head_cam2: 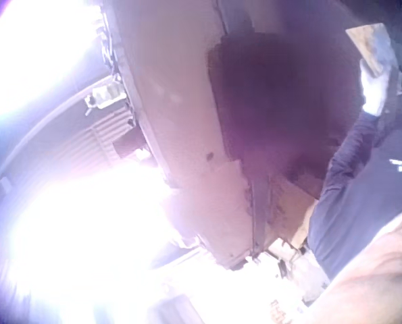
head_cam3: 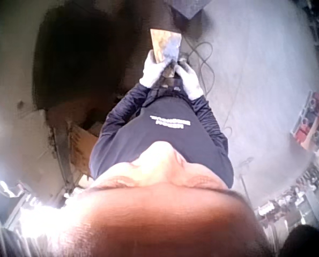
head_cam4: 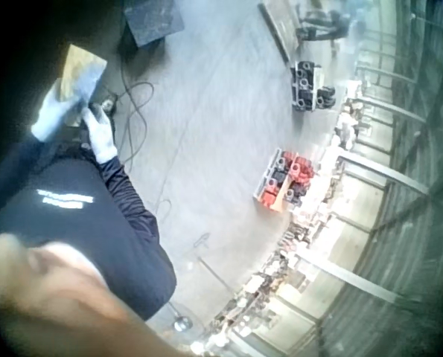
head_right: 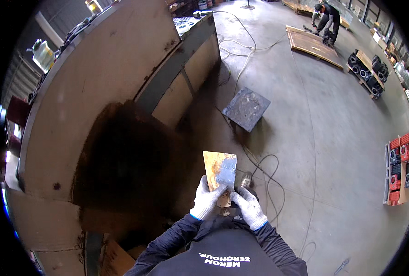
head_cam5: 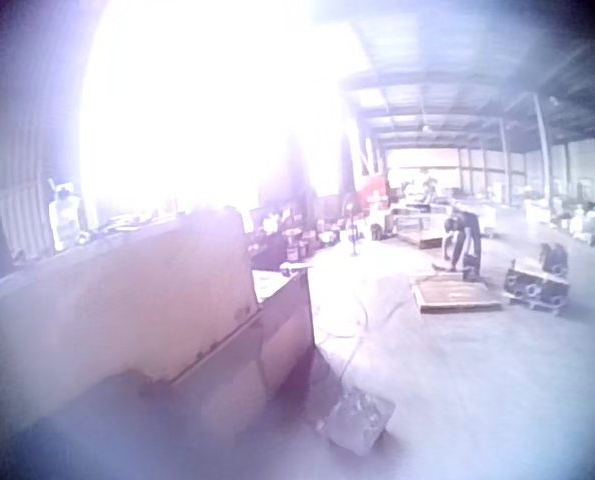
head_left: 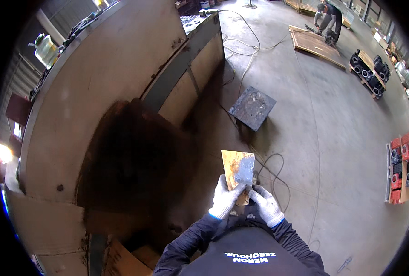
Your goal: The person applies a grey compound to the surface of black mechanical parts arranged on a wooden pallet using a flat metal scraper. They repeatedly scoop the compound from the scraper and spread it onto the parts. The person moves around the pallet to reach different sections and eventually walks to a workbench to wipe the scraper.
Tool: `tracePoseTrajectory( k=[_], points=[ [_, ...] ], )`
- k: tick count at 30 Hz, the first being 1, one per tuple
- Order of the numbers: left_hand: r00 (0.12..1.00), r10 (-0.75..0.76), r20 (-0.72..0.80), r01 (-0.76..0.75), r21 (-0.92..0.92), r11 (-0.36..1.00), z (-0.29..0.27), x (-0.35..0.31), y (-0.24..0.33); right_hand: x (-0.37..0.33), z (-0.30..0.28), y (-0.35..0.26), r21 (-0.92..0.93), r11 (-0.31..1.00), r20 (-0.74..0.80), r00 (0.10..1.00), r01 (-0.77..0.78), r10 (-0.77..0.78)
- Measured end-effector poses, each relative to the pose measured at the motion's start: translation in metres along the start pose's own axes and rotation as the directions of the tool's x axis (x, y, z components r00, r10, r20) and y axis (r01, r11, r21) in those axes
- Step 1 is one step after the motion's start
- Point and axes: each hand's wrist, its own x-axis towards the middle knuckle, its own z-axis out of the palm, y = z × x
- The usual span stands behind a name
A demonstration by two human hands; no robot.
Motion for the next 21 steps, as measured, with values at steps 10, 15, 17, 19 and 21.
tracePoseTrajectory(
  k=[10,15,17,19,21],
  points=[
    [0.993,-0.009,-0.119,-0.008,-0.144,0.99,0.007,0.156,0.063,0.186,-0.008,-0.093,0.128,0.958,0.206,0.952,-0.255,0.226],
    [0.969,-0.026,-0.244,-0.045,-0.282,0.958,-0.023,0.211,0.093,0.264,0.026,-0.14,0.068,0.981,0.272,0.949,-0.184,0.159],
    [0.956,-0.032,-0.291,0.006,-0.092,0.996,-0.027,0.229,0.092,0.289,0.026,-0.125,0.183,0.962,0.244,0.957,-0.203,0.156],
    [0.972,-0.045,-0.229,0.064,0.077,0.995,-0.038,0.258,0.111,0.324,0.027,-0.122,0.359,0.92,0.185,0.978,-0.158,0.095],
    [0.981,-0.099,-0.164,0.099,-0.011,0.995,-0.054,0.288,0.145,0.377,0.023,-0.12,0.416,0.896,0.167,0.981,-0.158,0.096]
  ],
)
